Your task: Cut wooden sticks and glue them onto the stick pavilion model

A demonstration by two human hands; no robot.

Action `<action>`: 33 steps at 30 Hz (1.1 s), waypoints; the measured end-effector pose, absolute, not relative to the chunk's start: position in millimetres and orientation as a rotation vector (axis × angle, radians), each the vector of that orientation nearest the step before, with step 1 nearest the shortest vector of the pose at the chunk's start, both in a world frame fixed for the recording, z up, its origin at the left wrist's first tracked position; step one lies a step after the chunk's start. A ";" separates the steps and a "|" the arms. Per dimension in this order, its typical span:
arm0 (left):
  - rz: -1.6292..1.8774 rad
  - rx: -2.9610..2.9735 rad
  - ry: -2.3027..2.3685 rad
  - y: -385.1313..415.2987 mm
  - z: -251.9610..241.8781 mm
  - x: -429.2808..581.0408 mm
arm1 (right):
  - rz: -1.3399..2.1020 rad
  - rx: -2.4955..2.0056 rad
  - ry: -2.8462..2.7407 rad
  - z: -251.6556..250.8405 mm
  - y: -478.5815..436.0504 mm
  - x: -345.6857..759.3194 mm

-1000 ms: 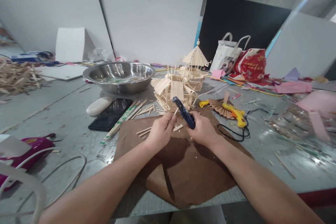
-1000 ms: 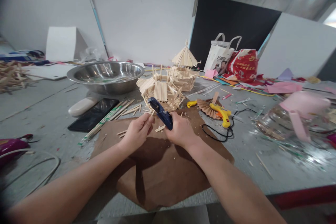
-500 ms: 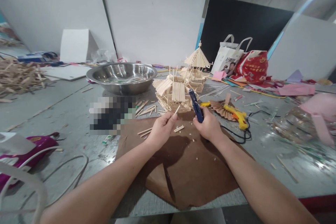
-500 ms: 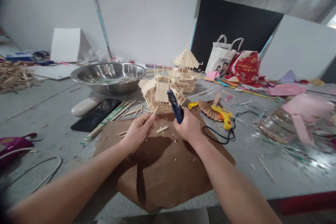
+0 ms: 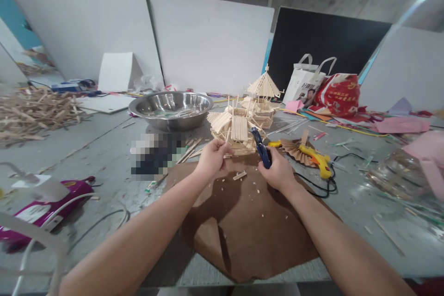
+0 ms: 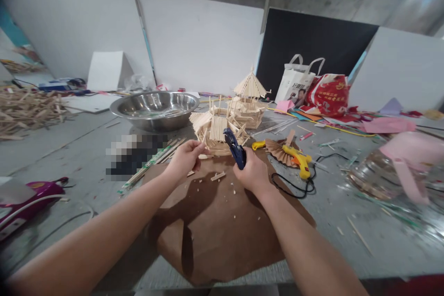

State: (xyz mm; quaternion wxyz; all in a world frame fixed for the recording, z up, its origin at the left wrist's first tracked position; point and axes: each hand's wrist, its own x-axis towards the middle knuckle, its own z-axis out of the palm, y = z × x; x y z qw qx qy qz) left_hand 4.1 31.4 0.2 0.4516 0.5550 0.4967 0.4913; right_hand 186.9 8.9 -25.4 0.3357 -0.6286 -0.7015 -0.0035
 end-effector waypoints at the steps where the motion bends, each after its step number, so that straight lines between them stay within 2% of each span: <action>1: 1.218 1.364 1.260 36.0 -1.0 3.9 | -0.011 -1.642 -1.831 -25.7 9.0 187.0; 16: 1.229 0.860 1.282 66.7 10.9 19.7 | -0.030 -1.614 -1.846 -26.9 8.5 187.4; 33: 1.194 0.863 1.284 76.4 8.0 15.3 | -0.020 -1.580 -1.847 -26.4 8.4 187.1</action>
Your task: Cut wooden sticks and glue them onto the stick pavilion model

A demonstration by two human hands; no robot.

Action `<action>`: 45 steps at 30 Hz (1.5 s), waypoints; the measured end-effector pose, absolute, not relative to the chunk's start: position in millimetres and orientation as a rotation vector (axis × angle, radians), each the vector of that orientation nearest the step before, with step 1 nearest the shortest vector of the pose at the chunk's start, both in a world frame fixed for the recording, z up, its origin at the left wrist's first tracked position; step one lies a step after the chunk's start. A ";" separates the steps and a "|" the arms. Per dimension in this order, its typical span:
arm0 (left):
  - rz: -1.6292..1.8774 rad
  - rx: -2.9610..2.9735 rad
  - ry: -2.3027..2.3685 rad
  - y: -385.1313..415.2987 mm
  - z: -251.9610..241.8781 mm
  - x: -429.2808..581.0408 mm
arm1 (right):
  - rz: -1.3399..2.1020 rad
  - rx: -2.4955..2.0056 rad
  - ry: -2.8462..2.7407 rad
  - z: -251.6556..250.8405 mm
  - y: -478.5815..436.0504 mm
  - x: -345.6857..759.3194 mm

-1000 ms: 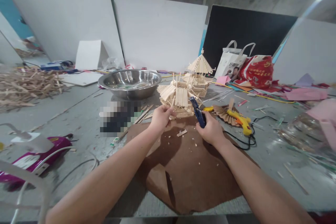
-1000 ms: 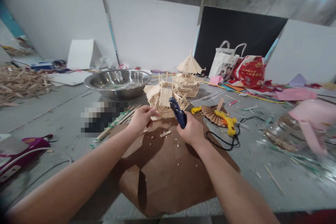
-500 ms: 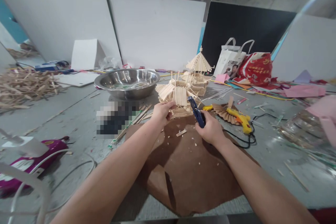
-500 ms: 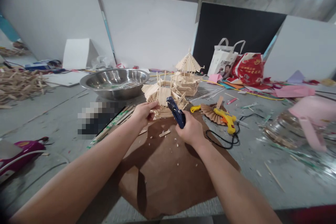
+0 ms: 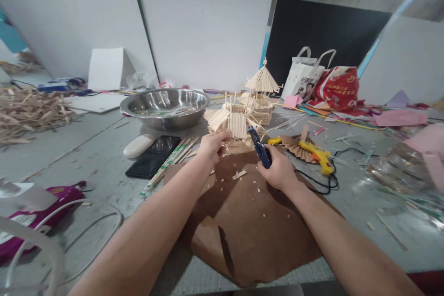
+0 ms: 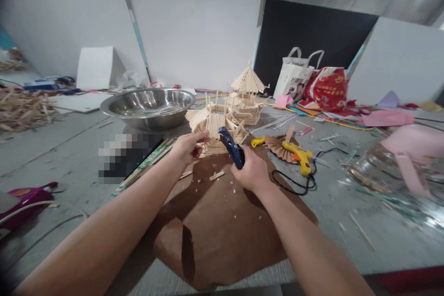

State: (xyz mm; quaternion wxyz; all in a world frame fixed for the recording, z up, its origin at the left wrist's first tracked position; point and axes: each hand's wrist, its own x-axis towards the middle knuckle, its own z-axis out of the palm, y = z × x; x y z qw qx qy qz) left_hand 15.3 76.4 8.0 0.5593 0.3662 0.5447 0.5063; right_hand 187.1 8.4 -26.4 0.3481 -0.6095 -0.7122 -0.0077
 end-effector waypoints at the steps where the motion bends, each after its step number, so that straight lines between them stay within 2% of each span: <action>1: 1.200 0.881 1.290 76.1 8.1 15.2 | -0.022 -1.580 -1.848 -26.4 8.4 187.0; 45: 1.297 0.967 1.323 77.2 9.9 17.1 | -0.024 -1.581 -1.887 -25.4 6.3 185.5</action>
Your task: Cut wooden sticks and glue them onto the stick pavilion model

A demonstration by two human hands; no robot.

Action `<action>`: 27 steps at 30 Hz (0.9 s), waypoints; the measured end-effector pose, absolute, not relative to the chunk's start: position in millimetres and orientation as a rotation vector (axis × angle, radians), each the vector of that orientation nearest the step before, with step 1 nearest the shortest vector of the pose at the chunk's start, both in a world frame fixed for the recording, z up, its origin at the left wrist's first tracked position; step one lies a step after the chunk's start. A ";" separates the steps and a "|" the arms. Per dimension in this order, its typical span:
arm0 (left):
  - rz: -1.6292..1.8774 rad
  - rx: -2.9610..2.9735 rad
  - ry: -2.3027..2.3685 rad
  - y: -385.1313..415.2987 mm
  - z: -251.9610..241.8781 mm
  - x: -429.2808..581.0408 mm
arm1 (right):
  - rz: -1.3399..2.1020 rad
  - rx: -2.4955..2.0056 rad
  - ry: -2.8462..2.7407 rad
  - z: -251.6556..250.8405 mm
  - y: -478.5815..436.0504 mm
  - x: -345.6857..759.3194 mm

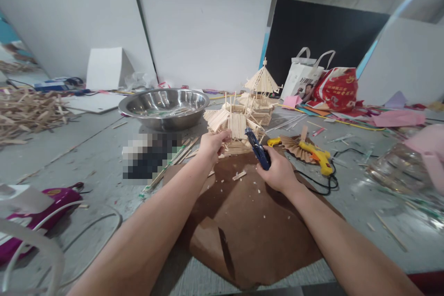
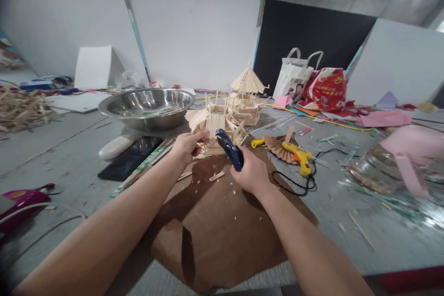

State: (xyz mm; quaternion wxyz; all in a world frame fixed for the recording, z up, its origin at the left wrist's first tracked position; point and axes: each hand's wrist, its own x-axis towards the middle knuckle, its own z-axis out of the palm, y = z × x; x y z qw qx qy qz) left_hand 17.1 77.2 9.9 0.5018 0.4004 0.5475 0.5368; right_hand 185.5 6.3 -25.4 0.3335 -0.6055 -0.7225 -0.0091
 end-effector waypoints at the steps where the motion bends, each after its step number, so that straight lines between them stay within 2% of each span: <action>1: 1.297 0.985 1.327 76.6 8.8 16.5 | -0.027 -1.582 -1.887 -25.9 6.4 185.5; 7: 1.371 1.345 1.451 66.4 -3.6 9.4 | -0.023 -1.557 -1.852 -27.9 7.9 186.0; 12: 1.392 1.740 1.269 46.3 0.6 17.0 | 0.007 -1.538 -1.800 -28.2 12.1 188.6; 20: 1.134 1.781 1.107 21.0 13.0 38.0 | 0.004 -1.517 -1.765 -26.0 16.8 190.3; 27: 1.137 1.914 1.044 29.5 1.3 34.1 | -0.033 -1.501 -1.785 -26.9 16.8 190.2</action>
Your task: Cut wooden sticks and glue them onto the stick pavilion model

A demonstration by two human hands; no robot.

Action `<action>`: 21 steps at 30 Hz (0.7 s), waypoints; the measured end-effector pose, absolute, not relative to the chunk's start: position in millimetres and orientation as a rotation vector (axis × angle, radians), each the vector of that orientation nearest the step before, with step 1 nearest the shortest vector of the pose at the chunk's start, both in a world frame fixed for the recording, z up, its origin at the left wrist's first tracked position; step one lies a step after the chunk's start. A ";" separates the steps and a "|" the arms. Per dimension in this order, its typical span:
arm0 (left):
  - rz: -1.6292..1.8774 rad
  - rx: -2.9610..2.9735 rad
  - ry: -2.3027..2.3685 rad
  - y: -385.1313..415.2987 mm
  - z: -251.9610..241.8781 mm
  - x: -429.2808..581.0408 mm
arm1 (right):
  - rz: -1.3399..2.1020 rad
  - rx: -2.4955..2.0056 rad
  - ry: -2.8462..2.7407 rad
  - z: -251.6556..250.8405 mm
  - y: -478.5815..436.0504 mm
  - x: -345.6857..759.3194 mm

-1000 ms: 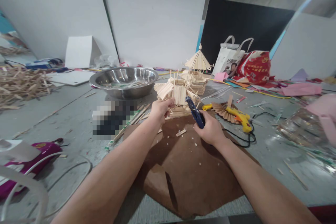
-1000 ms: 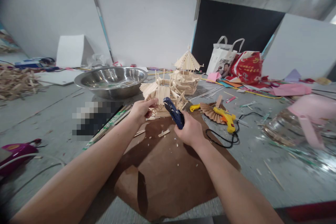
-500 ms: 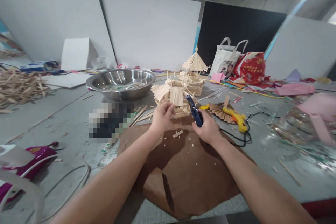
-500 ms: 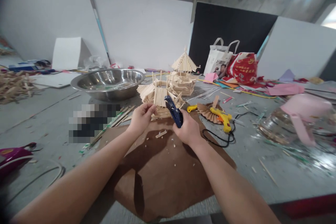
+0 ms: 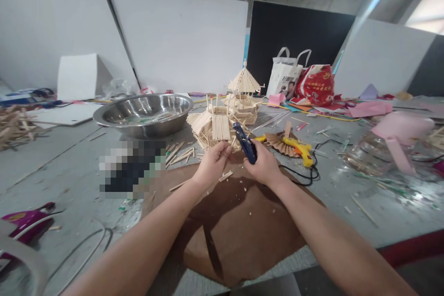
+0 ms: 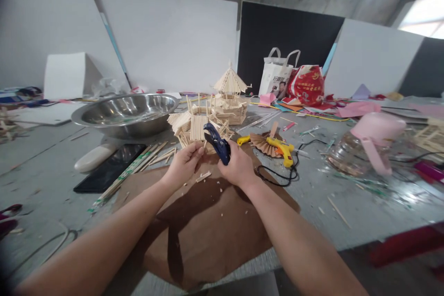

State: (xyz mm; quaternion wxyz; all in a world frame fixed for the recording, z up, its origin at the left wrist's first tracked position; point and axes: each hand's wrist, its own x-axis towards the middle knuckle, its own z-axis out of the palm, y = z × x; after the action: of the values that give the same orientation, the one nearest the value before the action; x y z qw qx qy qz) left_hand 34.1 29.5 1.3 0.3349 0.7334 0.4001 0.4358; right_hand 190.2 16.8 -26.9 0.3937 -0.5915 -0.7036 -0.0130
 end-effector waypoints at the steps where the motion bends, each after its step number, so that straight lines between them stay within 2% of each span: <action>1: 1.133 1.944 1.045 30.8 0.5 33.2 | -0.038 -1.498 -1.790 -26.6 16.4 190.1; 21: 1.074 2.305 1.130 43.8 -4.9 24.9 | -0.031 -1.562 -1.849 -23.6 13.2 191.1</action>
State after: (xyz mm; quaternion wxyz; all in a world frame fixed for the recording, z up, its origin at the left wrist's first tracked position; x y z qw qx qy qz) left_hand 24.9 43.8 -4.9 0.1786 0.8150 0.3995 0.3798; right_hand 191.1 13.2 -23.6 0.3527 -0.6039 -0.7147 -0.0119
